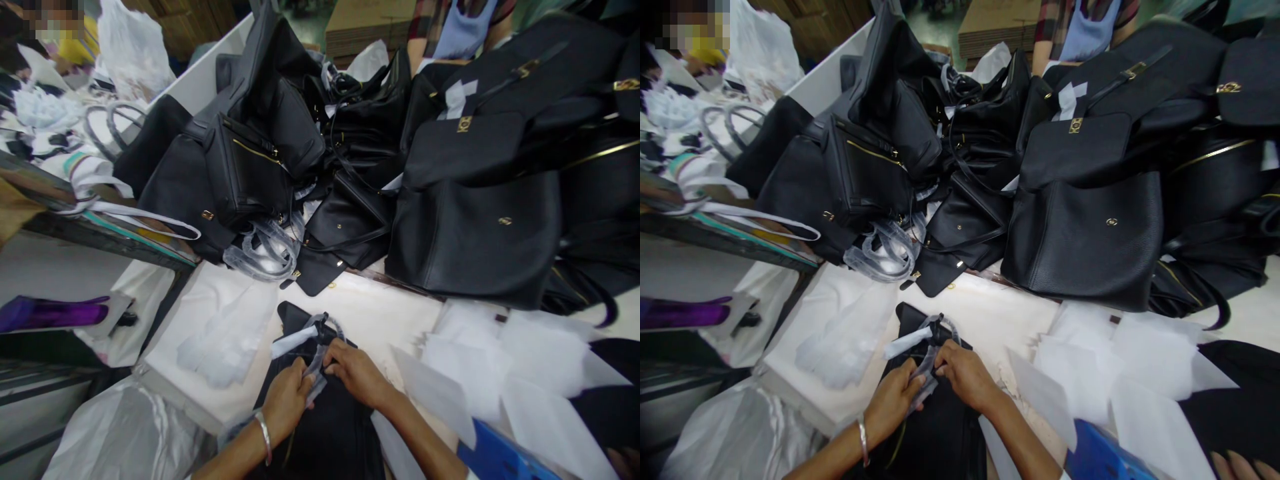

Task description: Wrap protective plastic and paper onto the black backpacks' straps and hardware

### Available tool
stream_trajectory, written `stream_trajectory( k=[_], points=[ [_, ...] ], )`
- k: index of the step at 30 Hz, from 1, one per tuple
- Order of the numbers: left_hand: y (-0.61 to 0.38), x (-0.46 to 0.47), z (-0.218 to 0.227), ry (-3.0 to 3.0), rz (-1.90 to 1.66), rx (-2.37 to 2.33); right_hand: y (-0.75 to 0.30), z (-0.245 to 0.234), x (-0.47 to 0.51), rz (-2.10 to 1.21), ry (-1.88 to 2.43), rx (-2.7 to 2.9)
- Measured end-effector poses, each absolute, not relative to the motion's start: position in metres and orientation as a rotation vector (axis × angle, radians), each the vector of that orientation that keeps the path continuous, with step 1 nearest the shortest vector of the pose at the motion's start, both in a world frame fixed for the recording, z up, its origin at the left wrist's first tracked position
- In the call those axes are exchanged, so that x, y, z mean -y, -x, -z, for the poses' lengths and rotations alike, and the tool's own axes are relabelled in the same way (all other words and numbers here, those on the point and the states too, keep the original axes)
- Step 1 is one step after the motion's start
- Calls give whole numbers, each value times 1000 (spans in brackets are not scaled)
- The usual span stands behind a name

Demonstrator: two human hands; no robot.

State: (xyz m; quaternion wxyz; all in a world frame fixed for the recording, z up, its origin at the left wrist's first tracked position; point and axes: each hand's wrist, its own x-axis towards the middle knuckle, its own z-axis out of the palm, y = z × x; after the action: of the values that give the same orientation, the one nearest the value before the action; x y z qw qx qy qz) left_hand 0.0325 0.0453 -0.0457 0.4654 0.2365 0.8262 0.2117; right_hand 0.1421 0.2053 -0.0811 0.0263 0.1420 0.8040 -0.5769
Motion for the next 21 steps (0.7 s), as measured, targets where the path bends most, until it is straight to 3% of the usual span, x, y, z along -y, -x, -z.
stream_trajectory(
  k=[4, 11, 21],
  points=[
    [-30, -39, 43, -590, -465, -2059, -133, 80, -220, 1849, -469, -2550],
    [-25, -35, 35, -580, -436, -2057, -101, 83, -231, 1509, 38, -2720],
    [-17, -35, 55, -764, -357, -2083, -97, 100, -204, 1327, 131, -2768]
  ],
)
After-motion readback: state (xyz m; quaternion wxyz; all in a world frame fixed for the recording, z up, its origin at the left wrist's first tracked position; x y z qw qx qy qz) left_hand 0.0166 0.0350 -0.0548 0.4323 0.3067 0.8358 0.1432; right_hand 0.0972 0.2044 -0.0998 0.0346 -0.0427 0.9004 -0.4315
